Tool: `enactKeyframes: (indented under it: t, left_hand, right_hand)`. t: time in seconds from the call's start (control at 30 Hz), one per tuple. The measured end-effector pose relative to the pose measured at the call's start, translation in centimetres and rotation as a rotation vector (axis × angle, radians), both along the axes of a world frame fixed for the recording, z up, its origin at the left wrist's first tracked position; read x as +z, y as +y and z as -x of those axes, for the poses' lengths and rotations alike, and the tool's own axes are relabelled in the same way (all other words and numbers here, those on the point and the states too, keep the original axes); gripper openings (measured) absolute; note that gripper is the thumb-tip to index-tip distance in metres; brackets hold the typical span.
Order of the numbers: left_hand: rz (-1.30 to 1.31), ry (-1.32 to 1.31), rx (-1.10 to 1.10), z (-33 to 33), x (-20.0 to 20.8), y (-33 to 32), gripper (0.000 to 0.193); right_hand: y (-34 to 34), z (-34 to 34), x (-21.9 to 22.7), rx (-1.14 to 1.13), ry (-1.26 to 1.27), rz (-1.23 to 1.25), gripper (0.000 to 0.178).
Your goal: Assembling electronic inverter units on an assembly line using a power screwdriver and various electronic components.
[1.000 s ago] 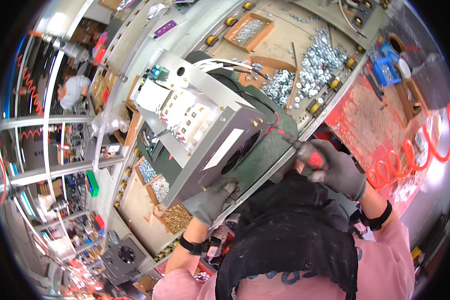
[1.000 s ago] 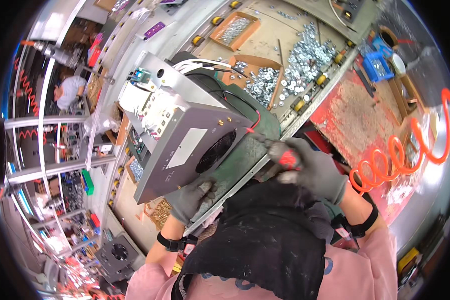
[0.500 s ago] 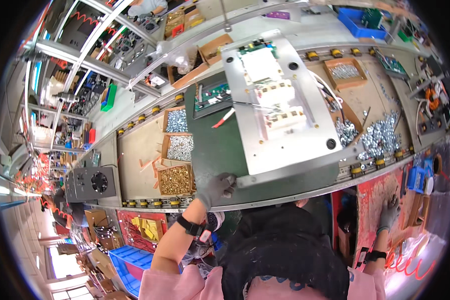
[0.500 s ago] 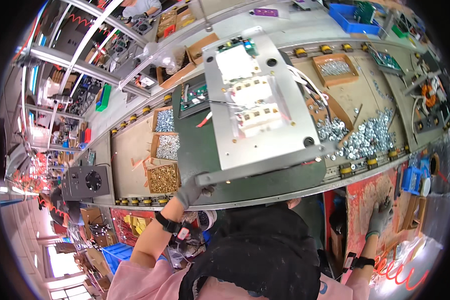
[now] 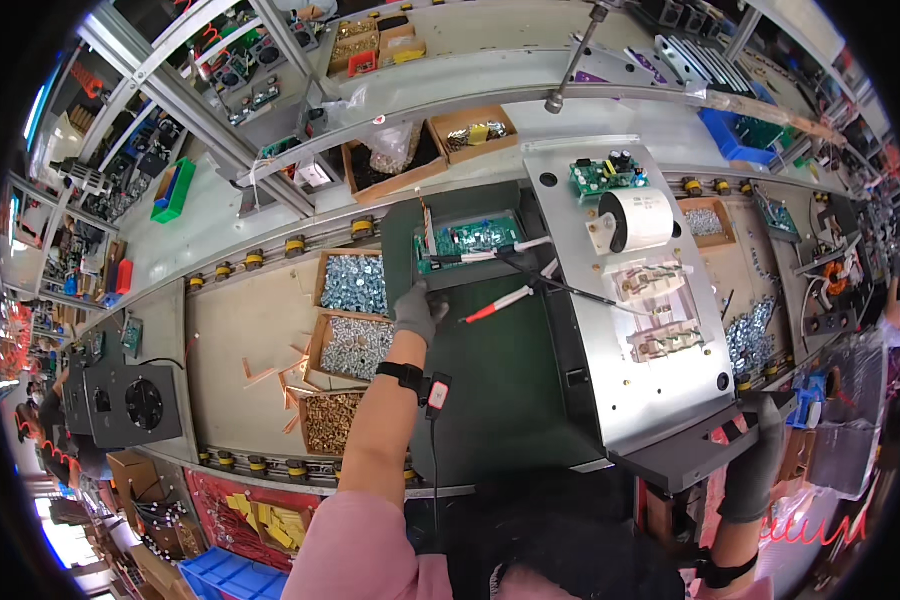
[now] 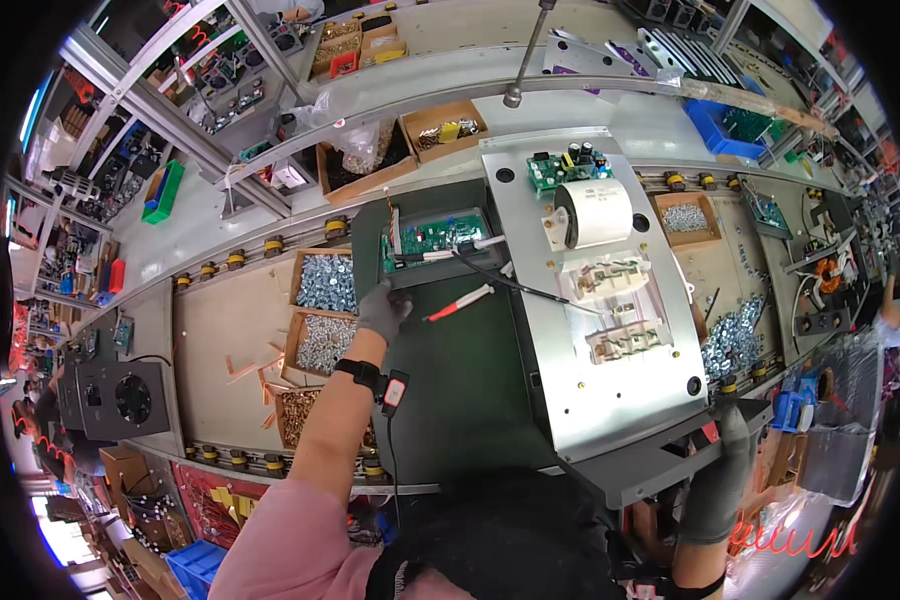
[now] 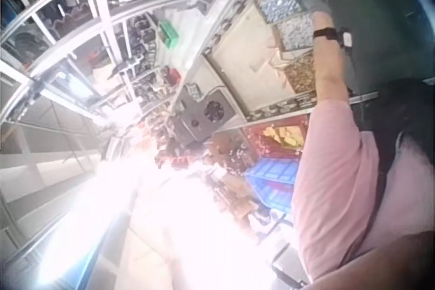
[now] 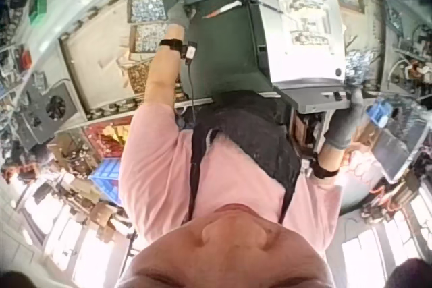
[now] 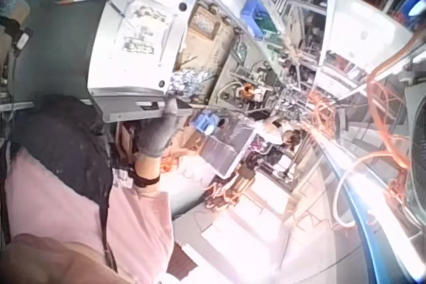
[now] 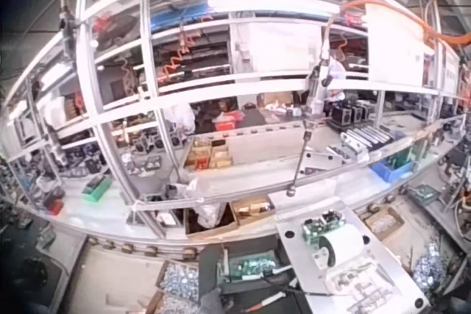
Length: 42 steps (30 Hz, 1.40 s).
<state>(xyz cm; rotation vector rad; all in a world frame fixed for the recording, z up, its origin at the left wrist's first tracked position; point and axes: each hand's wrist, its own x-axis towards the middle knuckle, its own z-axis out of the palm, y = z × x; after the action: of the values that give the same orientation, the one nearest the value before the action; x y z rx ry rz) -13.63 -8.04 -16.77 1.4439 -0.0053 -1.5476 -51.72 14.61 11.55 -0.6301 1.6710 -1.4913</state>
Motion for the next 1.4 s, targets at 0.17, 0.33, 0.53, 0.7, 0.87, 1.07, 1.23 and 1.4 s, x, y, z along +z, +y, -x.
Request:
enactKeyframes:
  t: [0.17,0.33,0.53,0.7,0.87,1.07,1.23,1.4]
  left_hand:
    - [0.042,-0.277,0.028,-4.5,-1.0,-3.5,0.015]
    - [0.113,-0.325,-0.002,-8.5,-1.0,-5.3,0.019]
    - [-0.156,-1.307,-0.207,-2.4,5.6,-5.1,0.041]
    - [0.56,-1.219,-0.355,8.5,13.2,-7.0,0.034]
    - [0.449,-0.798,-0.804,16.8,15.8,-6.6,0.031]
    - [0.378,-1.138,-0.69,18.3,14.5,1.2,0.032]
    - [0.125,-0.869,-0.503,18.9,13.8,11.5,0.026]
    - [0.202,-0.704,-0.35,21.4,15.3,19.8,0.03]
  right_hand:
    - [-1.2,5.9,1.3,0.238,0.073,-0.06,0.025]
    - [-6.6,12.6,2.3,0.368,0.113,-0.202,0.028]
    - [-13.6,21.5,2.7,0.519,0.084,-0.184,0.046]
    - [-20.2,28.3,1.7,0.75,0.166,-0.105,0.066]
    - [-23.0,30.0,2.0,0.671,0.188,-0.04,0.056]
    - [-22.2,28.7,5.4,0.655,0.51,-0.388,0.039]
    - [-27.3,27.0,5.0,0.867,0.467,-0.197,0.035]
    - [-36.1,20.9,3.9,1.053,0.731,-0.01,0.042]
